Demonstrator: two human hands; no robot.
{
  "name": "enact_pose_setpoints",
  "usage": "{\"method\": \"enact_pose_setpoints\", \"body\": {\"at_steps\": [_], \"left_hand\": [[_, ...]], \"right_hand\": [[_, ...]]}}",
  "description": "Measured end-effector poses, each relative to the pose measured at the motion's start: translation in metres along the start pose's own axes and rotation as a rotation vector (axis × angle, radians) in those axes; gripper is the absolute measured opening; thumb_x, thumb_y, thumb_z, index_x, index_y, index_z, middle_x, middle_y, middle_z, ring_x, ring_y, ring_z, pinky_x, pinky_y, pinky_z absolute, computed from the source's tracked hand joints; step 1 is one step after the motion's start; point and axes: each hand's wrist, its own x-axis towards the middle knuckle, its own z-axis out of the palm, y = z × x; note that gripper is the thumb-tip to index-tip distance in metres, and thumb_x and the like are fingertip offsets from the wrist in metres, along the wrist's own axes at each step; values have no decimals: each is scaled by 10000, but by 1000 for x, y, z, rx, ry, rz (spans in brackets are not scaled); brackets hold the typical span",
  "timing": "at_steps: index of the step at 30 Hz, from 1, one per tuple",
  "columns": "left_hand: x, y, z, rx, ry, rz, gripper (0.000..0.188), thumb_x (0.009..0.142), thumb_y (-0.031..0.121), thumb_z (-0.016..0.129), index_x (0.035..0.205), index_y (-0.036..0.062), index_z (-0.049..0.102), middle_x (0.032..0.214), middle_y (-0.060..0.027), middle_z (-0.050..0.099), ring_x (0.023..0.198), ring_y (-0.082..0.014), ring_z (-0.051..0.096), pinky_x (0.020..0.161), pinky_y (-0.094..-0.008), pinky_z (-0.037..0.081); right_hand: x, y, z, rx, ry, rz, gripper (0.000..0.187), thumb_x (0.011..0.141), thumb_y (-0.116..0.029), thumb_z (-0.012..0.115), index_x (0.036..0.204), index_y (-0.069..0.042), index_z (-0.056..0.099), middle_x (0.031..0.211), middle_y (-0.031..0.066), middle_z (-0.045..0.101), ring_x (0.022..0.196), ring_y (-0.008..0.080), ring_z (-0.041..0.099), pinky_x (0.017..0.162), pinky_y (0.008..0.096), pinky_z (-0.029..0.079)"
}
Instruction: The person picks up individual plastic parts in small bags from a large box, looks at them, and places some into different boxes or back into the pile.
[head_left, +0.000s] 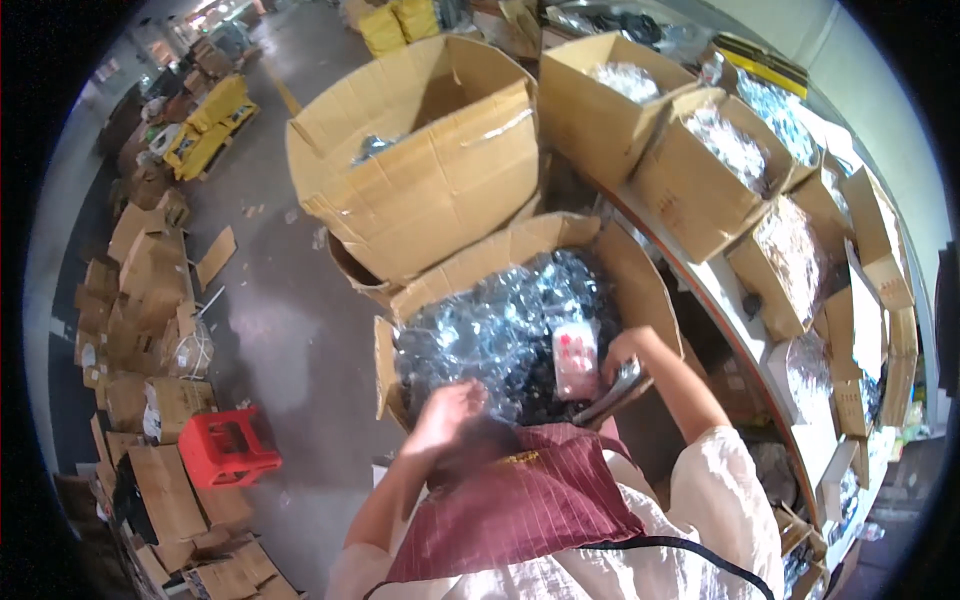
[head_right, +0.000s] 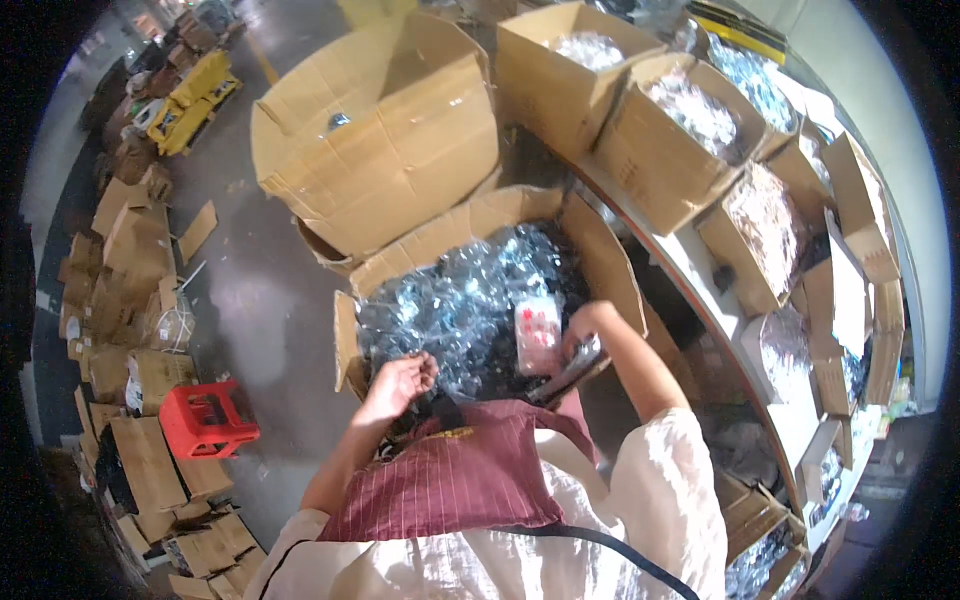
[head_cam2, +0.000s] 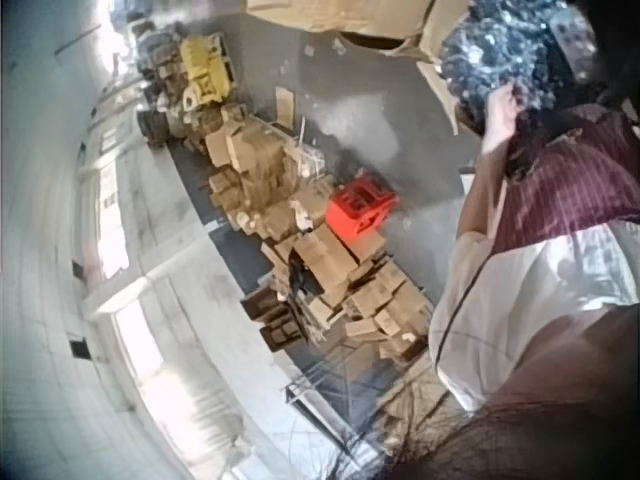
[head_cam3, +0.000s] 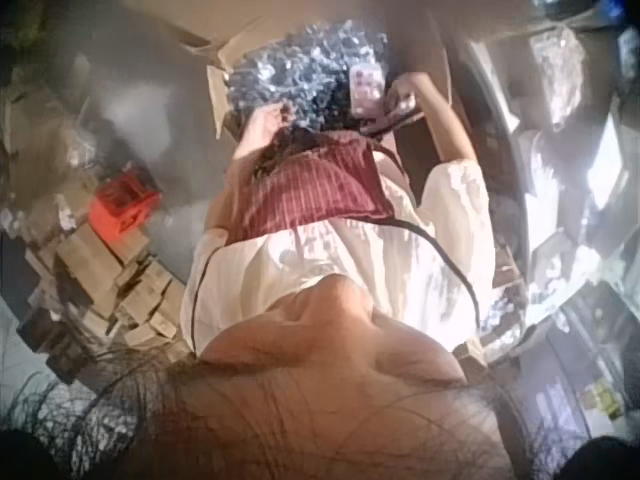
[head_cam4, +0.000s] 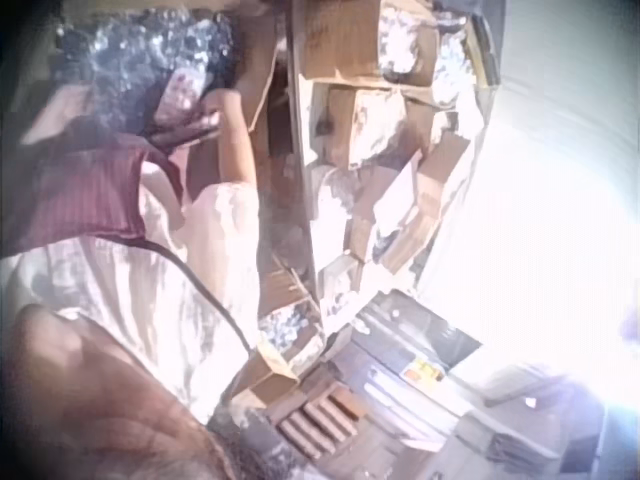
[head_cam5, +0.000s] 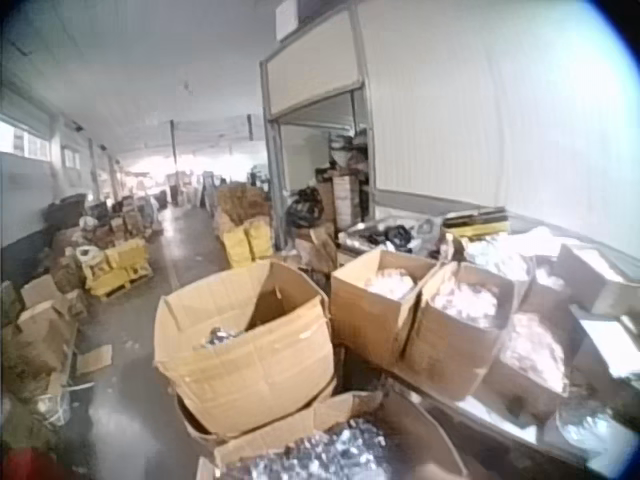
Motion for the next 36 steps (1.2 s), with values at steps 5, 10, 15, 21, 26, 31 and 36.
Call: {"method": "enact_pose_setpoints", "body": {"at_steps": [5,10,15,21,26,31,36], "left_hand": [[7,-2,18,-22,17,2,165,960,112,521,1093,46,594,1049,-77,656,975,-201,646,813,-327,516],[9,8,79,154,-113,70,322,964,123,529,1271,26,530,1195,-116,630,1103,-229,621,901,-362,505],[-1,23,120,146,-241,209,582,889,159,670,1409,56,431,1244,-98,594,1149,-197,562,899,-323,487],[-10,36,130,153,-114,359,469,866,166,710,1285,25,555,1109,-48,639,983,-150,600,820,-293,486],[-21,41,124,149,-123,440,469,885,160,691,1308,6,557,1148,-57,647,987,-142,607,831,-278,492],[-32,44,132,165,-143,532,459,935,94,595,1373,-8,499,1195,-83,640,1031,-147,615,887,-299,505],[-46,52,142,157,-206,571,433,974,78,528,1388,-28,467,1233,-131,629,1078,-180,626,902,-328,537]], "right_hand": [[-70,-46,-12,437,607,-159,384,774,-319,666,1051,-53,653,995,91,657,915,183,605,782,319,490],[-85,-80,12,1200,706,-757,231,804,-182,612,1007,-71,609,961,-8,599,909,106,556,822,237,432],[-88,-138,43,1395,630,-690,434,831,-283,630,1191,-42,615,1124,58,649,1034,183,595,871,338,478],[-78,-143,57,1358,527,-708,451,929,-353,595,1226,-13,602,1106,92,659,914,188,647,812,307,522],[-109,-168,62,1149,733,-926,425,866,-143,695,1240,21,579,1068,88,655,869,169,645,766,291,538],[-113,-176,69,1170,939,-1036,362,875,-35,672,1230,-12,612,1042,48,659,834,106,631,751,242,518],[-114,-177,75,1171,934,-1024,330,916,-70,618,1244,-30,618,944,13,663,772,78,610,702,220,488]]}}
